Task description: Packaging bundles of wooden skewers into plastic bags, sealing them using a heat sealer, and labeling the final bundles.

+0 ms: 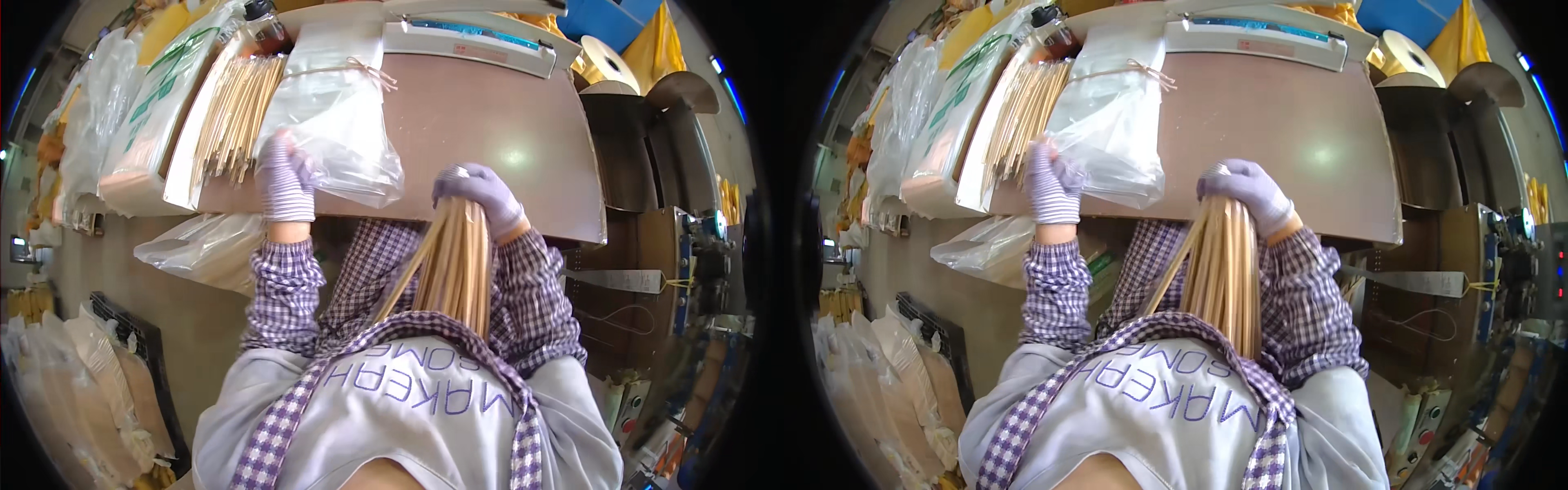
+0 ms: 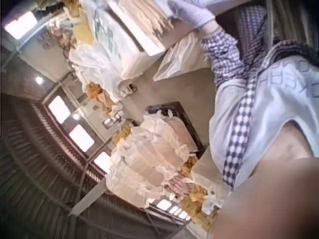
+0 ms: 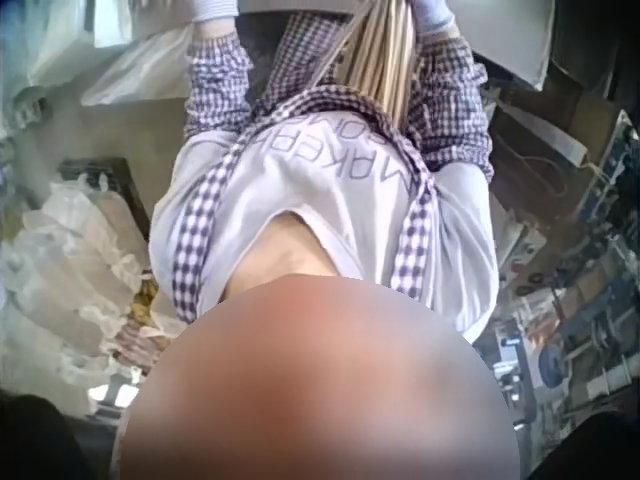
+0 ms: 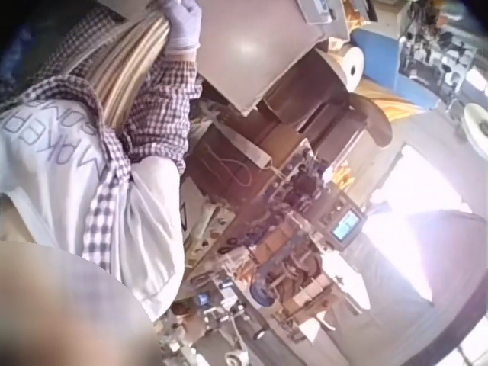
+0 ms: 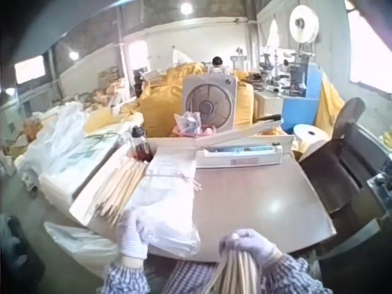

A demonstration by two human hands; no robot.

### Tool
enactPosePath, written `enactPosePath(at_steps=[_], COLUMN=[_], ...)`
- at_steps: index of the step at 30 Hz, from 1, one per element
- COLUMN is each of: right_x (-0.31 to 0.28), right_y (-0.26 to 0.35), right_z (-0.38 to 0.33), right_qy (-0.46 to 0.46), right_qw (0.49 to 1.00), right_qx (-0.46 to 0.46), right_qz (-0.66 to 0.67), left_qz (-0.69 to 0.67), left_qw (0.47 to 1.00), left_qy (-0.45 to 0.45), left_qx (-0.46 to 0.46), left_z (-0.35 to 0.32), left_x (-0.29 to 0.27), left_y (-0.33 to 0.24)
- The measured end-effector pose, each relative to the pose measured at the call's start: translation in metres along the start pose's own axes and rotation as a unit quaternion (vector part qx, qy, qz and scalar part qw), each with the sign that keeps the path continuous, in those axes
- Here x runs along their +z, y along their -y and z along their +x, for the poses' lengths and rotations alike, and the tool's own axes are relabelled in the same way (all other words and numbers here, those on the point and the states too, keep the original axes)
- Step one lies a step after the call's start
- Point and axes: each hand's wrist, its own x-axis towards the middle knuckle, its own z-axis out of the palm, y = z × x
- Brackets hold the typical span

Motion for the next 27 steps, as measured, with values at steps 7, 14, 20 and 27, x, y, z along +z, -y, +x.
enactPosePath(at_steps=[7, 14, 20, 27], right_x=[0.023, 0.031, 0.052, 0.032], right_y=[0.015, -0.074, -0.090, 0.013], right_z=[-0.011, -0.103, -0.132, 0.001], right_qy=[0.090, -0.155, -0.173, -0.342], right_qw=[0.992, 0.979, 0.974, 0.882], right_qx=[-0.049, 0.019, 0.027, -0.251], right_qz=[0.072, 0.135, 0.144, 0.204], left_qz=[0.564, 0.574, 0.477, 0.663], left_qw=[0.823, 0.752, 0.809, 0.616], left_qy=[-0.019, 0.241, 0.179, 0.357], left_qx=[-0.065, -0.215, -0.292, 0.230], left_z=[0.011, -0.113, -0.126, 0.009], left_x=[0.064, 0.055, 0.020, 0.167], left_y=[0.081, 0.093, 0.085, 0.086])
